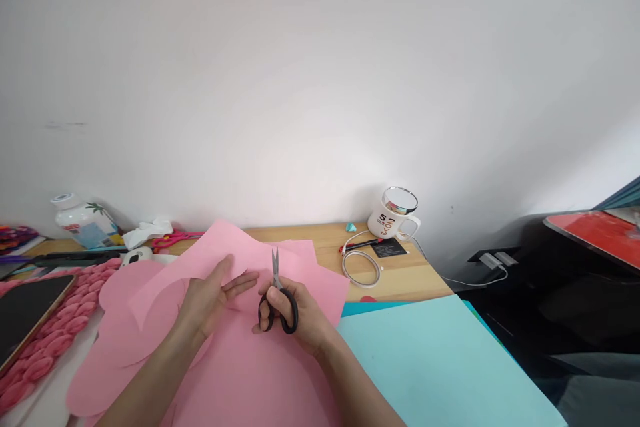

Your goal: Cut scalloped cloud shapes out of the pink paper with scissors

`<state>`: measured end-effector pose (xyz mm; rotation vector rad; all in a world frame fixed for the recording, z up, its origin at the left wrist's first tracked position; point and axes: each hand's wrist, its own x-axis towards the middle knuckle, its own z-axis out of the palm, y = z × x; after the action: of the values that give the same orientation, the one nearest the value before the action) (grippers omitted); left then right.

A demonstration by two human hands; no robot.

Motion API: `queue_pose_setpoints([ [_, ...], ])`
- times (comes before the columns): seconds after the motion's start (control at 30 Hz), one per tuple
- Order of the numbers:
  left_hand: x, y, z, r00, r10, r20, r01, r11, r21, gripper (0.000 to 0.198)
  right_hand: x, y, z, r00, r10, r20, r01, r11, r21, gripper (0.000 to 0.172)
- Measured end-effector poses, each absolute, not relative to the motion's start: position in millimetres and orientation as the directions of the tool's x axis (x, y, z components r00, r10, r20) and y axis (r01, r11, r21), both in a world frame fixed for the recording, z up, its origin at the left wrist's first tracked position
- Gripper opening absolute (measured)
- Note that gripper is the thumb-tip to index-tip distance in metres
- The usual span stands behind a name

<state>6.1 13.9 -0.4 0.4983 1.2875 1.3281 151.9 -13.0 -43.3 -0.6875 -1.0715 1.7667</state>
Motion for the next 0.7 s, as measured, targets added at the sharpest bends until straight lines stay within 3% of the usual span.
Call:
queue_pose_setpoints([
  [0.43, 22, 4, -4, -0.238, 0.906, -0.351, -0.496, 0.198, 0.845, 0.019, 146, -19, -51, -0.614, 0.789, 0.003, -0.311, -0.239, -0.92, 0.05],
  [0.7, 25, -1, -3, -0.182, 0.875, -0.449, -0.564, 0.281, 0.776, 0.025, 128, -27, -49, -0.511, 0.847, 0.147, -0.424, -0.1, -0.9, 0.039],
])
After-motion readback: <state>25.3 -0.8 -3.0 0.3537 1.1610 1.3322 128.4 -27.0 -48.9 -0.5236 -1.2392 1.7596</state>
